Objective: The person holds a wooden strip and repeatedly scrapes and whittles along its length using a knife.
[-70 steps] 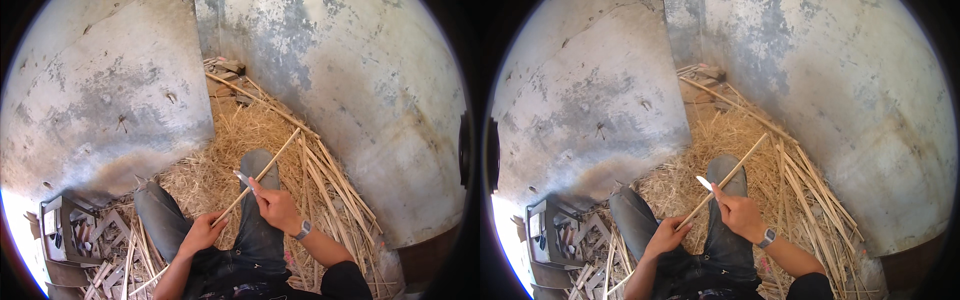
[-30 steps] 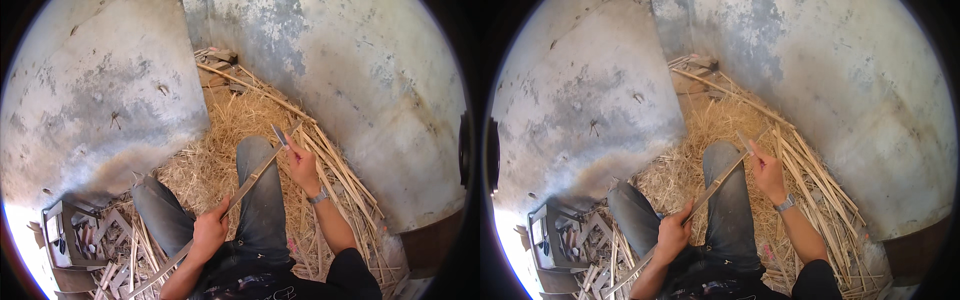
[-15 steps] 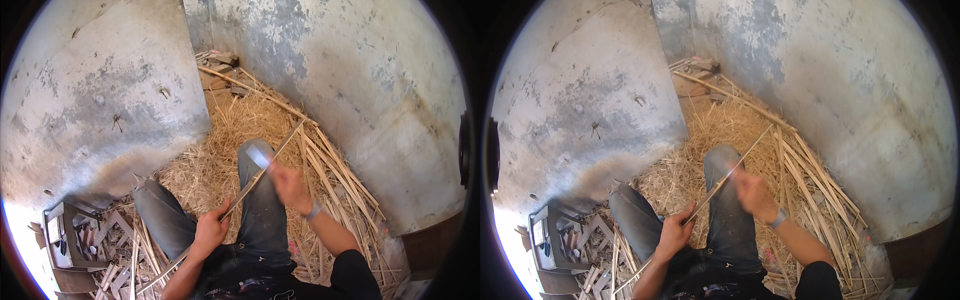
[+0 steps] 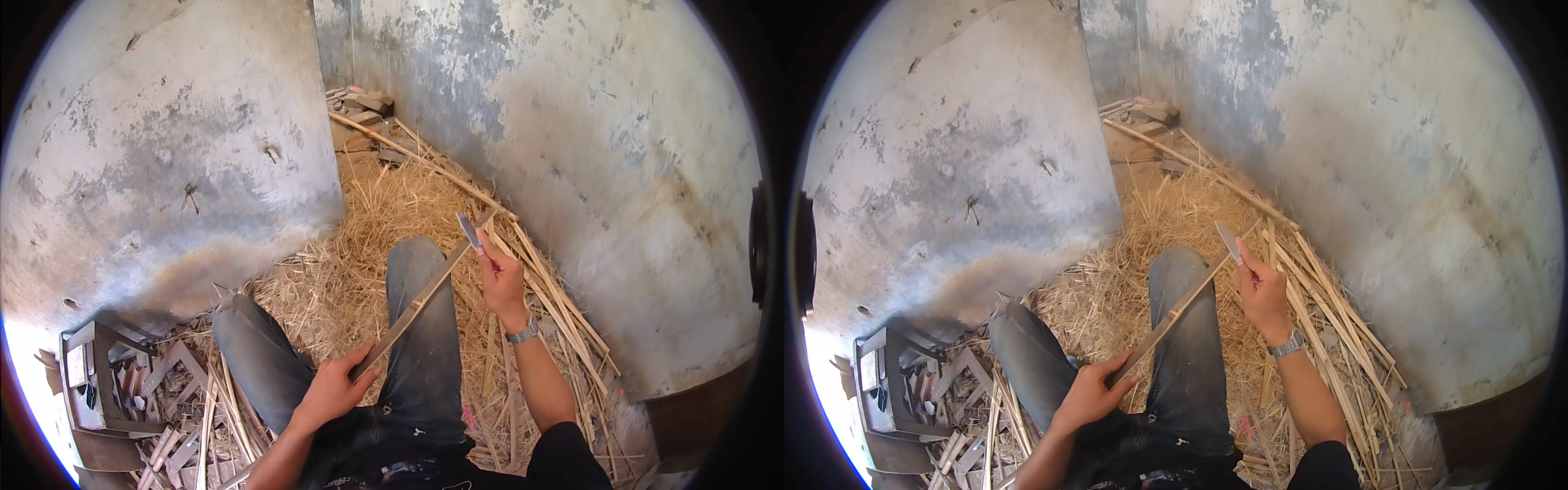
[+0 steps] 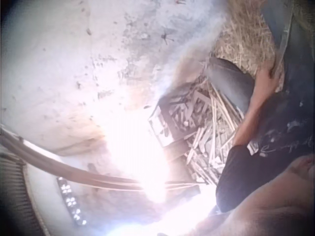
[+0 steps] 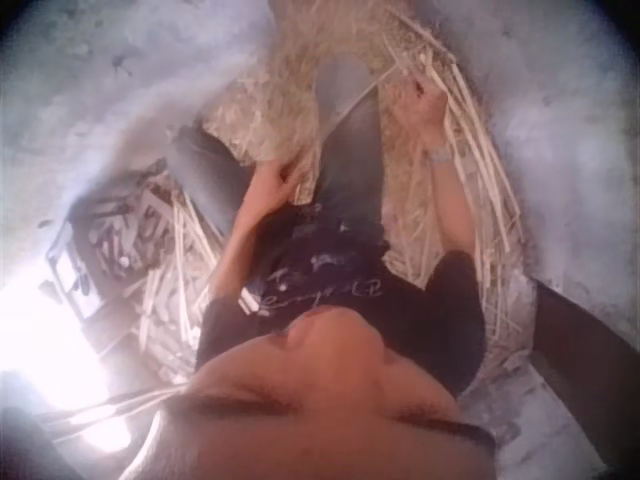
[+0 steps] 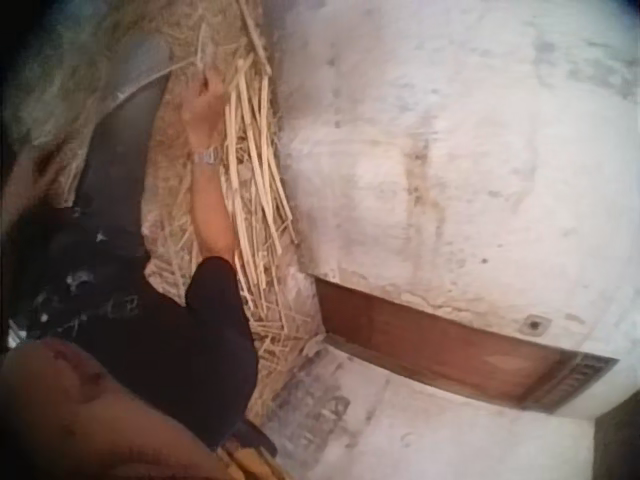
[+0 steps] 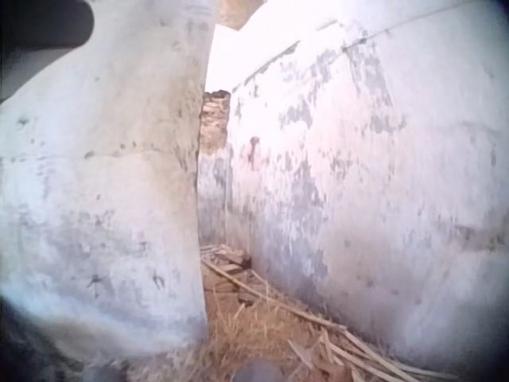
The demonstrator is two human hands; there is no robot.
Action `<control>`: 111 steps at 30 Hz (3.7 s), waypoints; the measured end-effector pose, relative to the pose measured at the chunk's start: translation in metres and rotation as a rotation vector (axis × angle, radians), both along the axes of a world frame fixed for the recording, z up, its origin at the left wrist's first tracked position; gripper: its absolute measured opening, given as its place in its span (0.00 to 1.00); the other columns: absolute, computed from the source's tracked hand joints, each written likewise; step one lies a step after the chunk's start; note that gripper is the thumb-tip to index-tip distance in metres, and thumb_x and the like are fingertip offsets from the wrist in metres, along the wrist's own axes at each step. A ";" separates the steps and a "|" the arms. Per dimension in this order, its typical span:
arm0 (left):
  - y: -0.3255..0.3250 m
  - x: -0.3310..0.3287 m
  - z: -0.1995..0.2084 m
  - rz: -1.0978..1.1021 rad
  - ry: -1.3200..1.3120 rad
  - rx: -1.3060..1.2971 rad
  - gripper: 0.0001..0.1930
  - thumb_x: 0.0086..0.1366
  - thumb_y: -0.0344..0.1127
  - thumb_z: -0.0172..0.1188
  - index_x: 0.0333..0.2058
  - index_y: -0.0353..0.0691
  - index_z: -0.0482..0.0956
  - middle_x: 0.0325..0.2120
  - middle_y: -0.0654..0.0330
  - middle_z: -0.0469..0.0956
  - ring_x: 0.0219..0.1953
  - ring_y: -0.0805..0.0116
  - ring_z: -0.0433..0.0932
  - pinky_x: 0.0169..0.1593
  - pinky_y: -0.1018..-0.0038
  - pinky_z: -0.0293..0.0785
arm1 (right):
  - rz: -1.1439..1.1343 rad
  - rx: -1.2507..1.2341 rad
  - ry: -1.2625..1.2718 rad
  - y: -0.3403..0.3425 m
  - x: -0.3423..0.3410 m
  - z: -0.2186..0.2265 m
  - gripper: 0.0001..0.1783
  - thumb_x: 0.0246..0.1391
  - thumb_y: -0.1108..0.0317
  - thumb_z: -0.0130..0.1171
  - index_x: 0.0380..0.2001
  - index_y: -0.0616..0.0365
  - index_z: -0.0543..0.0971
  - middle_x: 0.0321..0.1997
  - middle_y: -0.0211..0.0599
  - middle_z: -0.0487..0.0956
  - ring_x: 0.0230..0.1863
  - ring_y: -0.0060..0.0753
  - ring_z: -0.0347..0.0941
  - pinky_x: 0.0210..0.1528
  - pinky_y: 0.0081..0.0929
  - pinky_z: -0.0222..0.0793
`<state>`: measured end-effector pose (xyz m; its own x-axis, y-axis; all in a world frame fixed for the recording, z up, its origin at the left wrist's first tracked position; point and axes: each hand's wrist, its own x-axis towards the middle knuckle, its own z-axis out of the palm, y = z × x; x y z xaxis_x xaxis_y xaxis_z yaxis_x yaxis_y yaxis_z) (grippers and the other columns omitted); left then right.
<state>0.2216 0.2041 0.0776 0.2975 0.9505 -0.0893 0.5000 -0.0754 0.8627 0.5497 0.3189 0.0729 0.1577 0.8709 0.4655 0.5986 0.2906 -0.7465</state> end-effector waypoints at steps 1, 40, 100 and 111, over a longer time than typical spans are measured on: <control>-0.002 -0.006 0.001 0.001 -0.007 0.007 0.25 0.68 0.38 0.68 0.60 0.34 0.79 0.46 0.39 0.85 0.50 0.48 0.87 0.54 0.64 0.80 | 0.013 -0.016 -0.034 0.001 0.003 -0.001 0.20 0.72 0.66 0.58 0.63 0.54 0.81 0.20 0.31 0.70 0.21 0.18 0.61 0.24 0.26 0.59; -0.128 -0.207 -0.013 0.182 0.636 0.308 0.09 0.54 0.36 0.77 0.31 0.40 0.89 0.16 0.56 0.76 0.18 0.54 0.77 0.24 0.61 0.70 | -0.011 -0.008 0.007 -0.013 0.005 -0.018 0.21 0.73 0.63 0.59 0.64 0.56 0.80 0.20 0.29 0.71 0.21 0.16 0.59 0.23 0.25 0.57; -0.125 -0.153 -0.053 0.206 0.668 0.361 0.23 0.67 0.54 0.67 0.27 0.41 0.72 0.13 0.51 0.73 0.17 0.45 0.77 0.22 0.54 0.70 | -0.266 0.087 -0.174 0.009 0.057 -0.038 0.21 0.72 0.66 0.57 0.66 0.47 0.79 0.20 0.42 0.69 0.21 0.22 0.61 0.25 0.28 0.61; -0.136 -0.141 -0.080 0.275 0.746 0.368 0.24 0.67 0.55 0.68 0.26 0.42 0.70 0.13 0.50 0.74 0.15 0.45 0.78 0.20 0.54 0.72 | -0.168 0.191 -0.036 0.020 0.038 -0.061 0.21 0.72 0.65 0.59 0.64 0.55 0.80 0.23 0.33 0.79 0.24 0.19 0.62 0.27 0.28 0.64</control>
